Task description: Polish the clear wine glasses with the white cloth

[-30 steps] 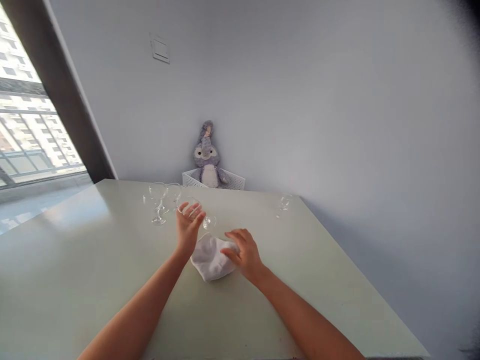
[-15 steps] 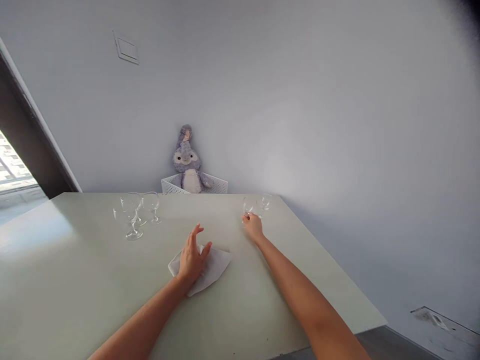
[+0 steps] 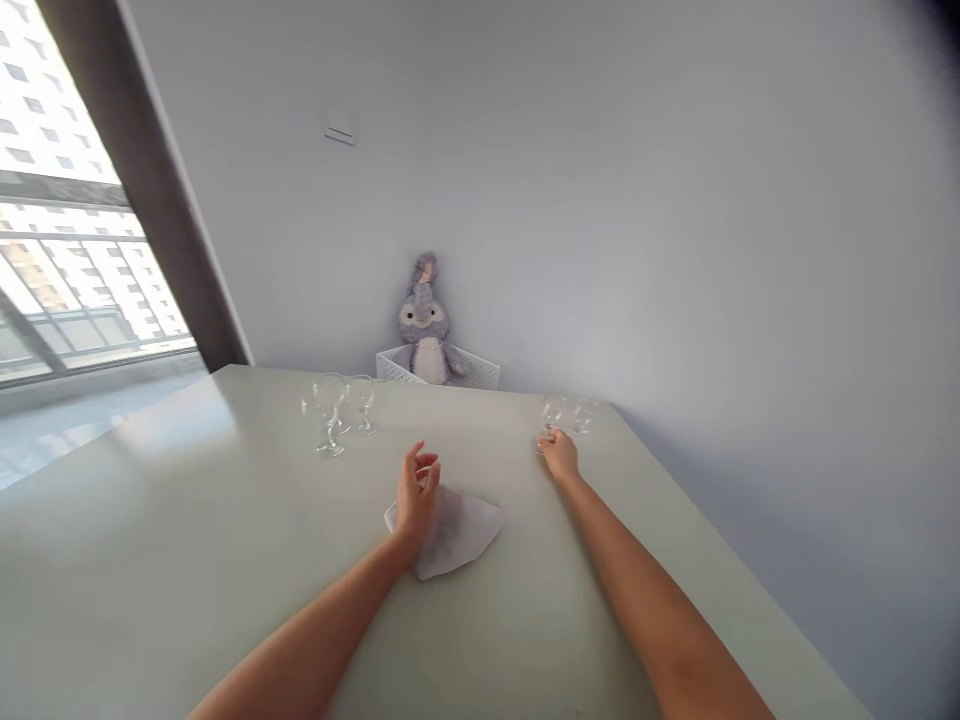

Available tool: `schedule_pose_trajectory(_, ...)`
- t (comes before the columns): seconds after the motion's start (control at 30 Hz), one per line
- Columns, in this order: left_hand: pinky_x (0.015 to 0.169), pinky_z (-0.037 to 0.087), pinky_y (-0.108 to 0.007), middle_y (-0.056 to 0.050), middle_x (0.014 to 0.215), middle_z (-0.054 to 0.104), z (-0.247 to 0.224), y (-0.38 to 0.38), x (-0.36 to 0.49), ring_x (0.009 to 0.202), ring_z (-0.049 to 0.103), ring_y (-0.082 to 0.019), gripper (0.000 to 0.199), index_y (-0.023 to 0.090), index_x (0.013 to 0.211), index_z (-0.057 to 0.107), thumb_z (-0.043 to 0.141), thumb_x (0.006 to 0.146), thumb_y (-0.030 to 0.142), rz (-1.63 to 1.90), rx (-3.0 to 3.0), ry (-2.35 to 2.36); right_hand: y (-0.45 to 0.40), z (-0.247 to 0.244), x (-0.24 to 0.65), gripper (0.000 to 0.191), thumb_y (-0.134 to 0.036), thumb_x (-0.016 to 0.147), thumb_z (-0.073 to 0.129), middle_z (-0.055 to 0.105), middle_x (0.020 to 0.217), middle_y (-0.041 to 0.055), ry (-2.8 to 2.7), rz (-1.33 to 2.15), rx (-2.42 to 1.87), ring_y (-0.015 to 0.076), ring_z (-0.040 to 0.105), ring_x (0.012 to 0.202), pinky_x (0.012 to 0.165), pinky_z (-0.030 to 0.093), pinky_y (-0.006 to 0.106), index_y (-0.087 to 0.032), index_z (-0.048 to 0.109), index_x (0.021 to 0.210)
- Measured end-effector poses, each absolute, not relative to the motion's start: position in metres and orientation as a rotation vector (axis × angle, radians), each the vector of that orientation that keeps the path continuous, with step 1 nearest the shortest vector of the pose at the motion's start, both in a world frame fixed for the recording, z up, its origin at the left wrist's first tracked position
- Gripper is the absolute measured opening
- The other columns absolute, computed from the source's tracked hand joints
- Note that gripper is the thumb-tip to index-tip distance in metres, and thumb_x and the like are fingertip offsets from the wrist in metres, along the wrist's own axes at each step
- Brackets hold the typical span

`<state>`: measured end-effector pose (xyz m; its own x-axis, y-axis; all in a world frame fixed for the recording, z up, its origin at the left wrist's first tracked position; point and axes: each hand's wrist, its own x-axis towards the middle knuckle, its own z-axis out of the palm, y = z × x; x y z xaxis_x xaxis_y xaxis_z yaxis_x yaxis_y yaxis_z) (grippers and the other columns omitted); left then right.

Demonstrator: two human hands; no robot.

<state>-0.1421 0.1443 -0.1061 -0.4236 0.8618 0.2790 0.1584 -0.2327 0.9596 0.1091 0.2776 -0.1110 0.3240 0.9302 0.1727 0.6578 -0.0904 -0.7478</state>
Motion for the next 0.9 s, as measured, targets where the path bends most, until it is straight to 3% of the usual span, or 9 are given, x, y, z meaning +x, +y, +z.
schedule_pose_trajectory(0.17, 0.077, 0.045, -0.025, 0.004, 0.077, 0.046, -0.086, 0.163, -0.184, 0.066, 0.052, -0.006, 0.034, 0.027, 0.112, 0.037, 0.047, 0.08, 0.035, 2.133, 0.152, 1.18, 0.236, -0.113, 0.11, 0.028, -0.036, 0.07, 0.048, 0.061, 0.074, 0.0051, -1.454, 0.492, -1.732, 0.0175, 0.054, 0.065, 0.059, 0.039, 0.027, -0.015, 0.057, 0.087)
schedule_pose_trajectory(0.3, 0.068, 0.05, -0.024, -0.004, 0.089, 0.049, -0.073, 0.172, -0.234, 0.071, 0.058, -0.009, 0.042, 0.027, 0.126, 0.016, 0.027, 0.087, 0.041, 2.064, -0.075, 1.026, 0.182, -0.092, 0.076, 0.02, -0.034, 0.075, 0.046, 0.059, 0.066, 0.0011, -1.77, 0.574, -1.397, 0.015, 0.052, 0.06, 0.059, 0.039, 0.025, -0.018, 0.058, 0.075)
schedule_pose_trajectory(0.4, 0.063, 0.052, -0.028, -0.01, 0.097, 0.051, -0.067, 0.174, -0.261, 0.077, 0.061, -0.014, 0.05, 0.025, 0.129, 0.009, 0.015, 0.087, 0.05, 2.005, -0.108, 0.907, 0.135, -0.073, 0.037, 0.021, -0.032, 0.082, 0.043, 0.06, 0.073, 0.0021, -2.127, 0.577, -1.085, 0.0144, 0.053, 0.064, 0.061, 0.041, 0.026, -0.02, 0.06, 0.082)
schedule_pose_trajectory(0.53, 0.063, 0.053, -0.034, -0.014, 0.11, 0.047, -0.063, 0.177, -0.279, 0.086, 0.062, -0.018, 0.056, 0.032, 0.13, 0.0, 0.016, 0.083, 0.059, 1.998, -0.147, 0.653, 0.09, -0.077, -0.005, 0.035, -0.044, 0.078, 0.052, 0.061, 0.089, 0.0092, -2.564, 0.205, -0.813, 0.0225, 0.052, 0.082, 0.071, 0.041, 0.034, -0.02, 0.059, 0.102)
schedule_pose_trajectory(0.63, 0.065, 0.053, -0.035, -0.015, 0.113, 0.045, -0.061, 0.181, -0.284, 0.092, 0.061, -0.02, 0.055, 0.033, 0.127, 0.01, 0.022, 0.081, 0.061, 2.009, -0.11, 0.488, 0.08, -0.098, -0.022, 0.057, -0.057, 0.068, 0.057, 0.06, 0.092, 0.014, -2.649, -0.016, -0.901, 0.0275, 0.052, 0.082, 0.068, 0.041, 0.039, -0.015, 0.057, 0.107)
schedule_pose_trajectory(0.7, 0.066, 0.054, -0.033, -0.014, 0.112, 0.047, -0.06, 0.183, -0.287, 0.094, 0.06, -0.019, 0.051, 0.03, 0.122, 0.021, 0.028, 0.081, 0.06, 2.003, -0.082, 0.466, 0.084, -0.11, -0.027, 0.046, -0.05, 0.073, 0.055, 0.06, 0.091, 0.0141, -2.638, -0.022, -0.963, 0.0264, 0.053, 0.08, 0.066, 0.041, 0.038, -0.015, 0.058, 0.104)
schedule_pose_trajectory(0.8, 0.067, 0.054, -0.029, -0.013, 0.11, 0.047, -0.06, 0.183, -0.288, 0.093, 0.06, -0.017, 0.043, 0.026, 0.112, 0.031, 0.037, 0.081, 0.055, 1.993, -0.095, 0.486, 0.1, -0.112, -0.025, 0.021, -0.031, 0.081, 0.047, 0.061, 0.079, 0.0082, -2.523, 0.266, -0.99, 0.0194, 0.053, 0.07, 0.063, 0.04, 0.031, -0.019, 0.063, 0.086)
schedule_pose_trajectory(0.9, 0.067, 0.054, -0.026, -0.012, 0.11, 0.047, -0.059, 0.179, -0.282, 0.093, 0.06, -0.016, 0.034, 0.024, 0.105, 0.034, 0.046, 0.08, 0.045, 1.968, -0.098, 0.503, 0.122, -0.096, -0.011, 0.026, -0.036, 0.08, 0.047, 0.055, 0.06, 0.002, -2.065, 0.927, -1.073, 0.0143, 0.05, 0.055, 0.053, 0.038, 0.027, -0.018, 0.059, 0.065)
